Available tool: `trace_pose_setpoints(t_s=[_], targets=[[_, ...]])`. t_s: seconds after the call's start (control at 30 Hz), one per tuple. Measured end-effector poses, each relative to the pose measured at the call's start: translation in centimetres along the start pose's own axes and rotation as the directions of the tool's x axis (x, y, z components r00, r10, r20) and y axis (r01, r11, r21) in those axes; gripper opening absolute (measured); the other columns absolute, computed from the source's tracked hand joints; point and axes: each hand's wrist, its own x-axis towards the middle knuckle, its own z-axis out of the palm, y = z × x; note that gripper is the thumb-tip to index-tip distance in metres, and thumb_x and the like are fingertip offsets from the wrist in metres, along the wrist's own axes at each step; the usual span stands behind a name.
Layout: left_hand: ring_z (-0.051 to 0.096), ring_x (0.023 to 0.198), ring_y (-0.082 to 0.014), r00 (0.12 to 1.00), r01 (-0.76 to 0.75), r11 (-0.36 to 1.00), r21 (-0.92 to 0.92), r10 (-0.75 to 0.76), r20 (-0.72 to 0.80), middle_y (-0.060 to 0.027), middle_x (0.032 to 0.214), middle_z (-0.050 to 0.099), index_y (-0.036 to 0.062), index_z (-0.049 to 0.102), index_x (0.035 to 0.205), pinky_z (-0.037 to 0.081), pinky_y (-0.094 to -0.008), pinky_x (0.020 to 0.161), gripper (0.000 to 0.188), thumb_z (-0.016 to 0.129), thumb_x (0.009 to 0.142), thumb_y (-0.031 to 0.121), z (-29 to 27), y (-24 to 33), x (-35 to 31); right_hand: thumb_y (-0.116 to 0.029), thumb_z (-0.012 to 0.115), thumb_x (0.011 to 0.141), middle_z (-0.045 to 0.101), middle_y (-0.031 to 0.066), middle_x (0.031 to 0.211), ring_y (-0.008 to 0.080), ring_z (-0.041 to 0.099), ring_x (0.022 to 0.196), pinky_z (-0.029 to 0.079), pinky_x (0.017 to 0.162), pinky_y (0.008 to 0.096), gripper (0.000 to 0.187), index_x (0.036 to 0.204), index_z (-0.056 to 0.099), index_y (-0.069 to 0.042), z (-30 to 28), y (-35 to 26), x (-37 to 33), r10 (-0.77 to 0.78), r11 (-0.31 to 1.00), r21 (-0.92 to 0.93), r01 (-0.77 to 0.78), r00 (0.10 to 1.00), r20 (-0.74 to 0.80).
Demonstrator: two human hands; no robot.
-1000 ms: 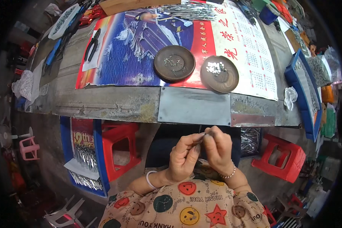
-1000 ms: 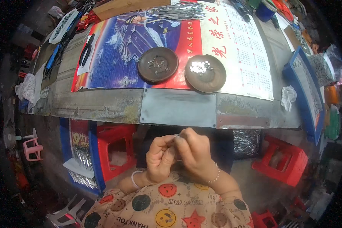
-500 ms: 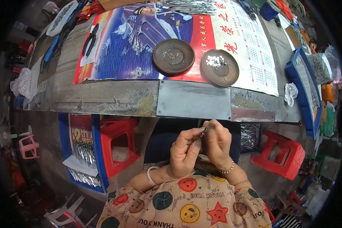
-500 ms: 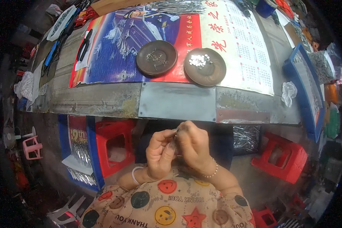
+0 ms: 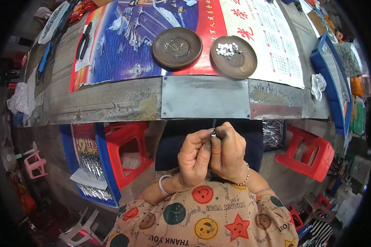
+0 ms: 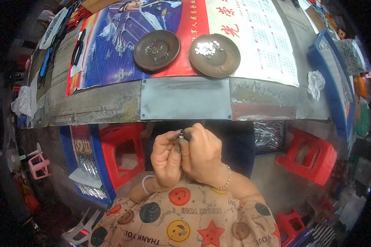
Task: Assemble small metal hardware components by hand at a workbench.
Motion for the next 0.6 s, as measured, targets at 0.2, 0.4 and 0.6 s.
trace_pose_setpoints(t_s=[0.2,0.4,0.6], targets=[[0.055,0.086,-0.0047,0.983,0.164,0.981,-0.103,-0.154,0.103,-0.0055,0.106,0.060,-0.0026,0.044,0.127,0.045,-0.0176,0.071,0.032,0.049,0.096,-0.001,-0.4,0.4,-0.2,-0.008,0.052,0.092,0.056,0.0111,0.074,0.0181,0.054,0.059,0.044,0.055,0.0274,0.015,0.087,0.056,0.005,-2.5,1.1,0.5,0.329,0.740,0.510,-0.438,0.898,0.293],[0.048,0.077,-0.0038,0.981,0.173,0.978,-0.114,-0.160,0.112,-0.0007,0.108,0.050,0.0014,0.044,0.131,0.042,-0.0174,0.065,0.033,0.046,0.098,0.004,-1.3,0.4,0.2,-0.002,0.068,0.078,0.060,0.0135,0.077,0.0231,0.058,0.061,0.046,0.053,0.0300,0.015,0.089,0.059,0.003,-0.6,1.6,-0.6,0.028,0.966,0.253,-0.043,0.998,0.065],[0.044,0.073,-0.0043,0.980,0.194,0.976,-0.100,-0.188,0.063,-0.0013,0.104,0.051,-0.0007,0.042,0.132,0.039,-0.0178,0.064,0.035,0.046,0.098,0.005,-1.2,0.4,0.1,-0.005,0.067,0.081,0.058,0.0139,0.075,0.0254,0.056,0.058,0.045,0.051,0.0321,0.015,0.088,0.055,0.001,1.1,3.0,-1.3,-0.050,0.960,0.274,0.052,0.999,-0.013]])
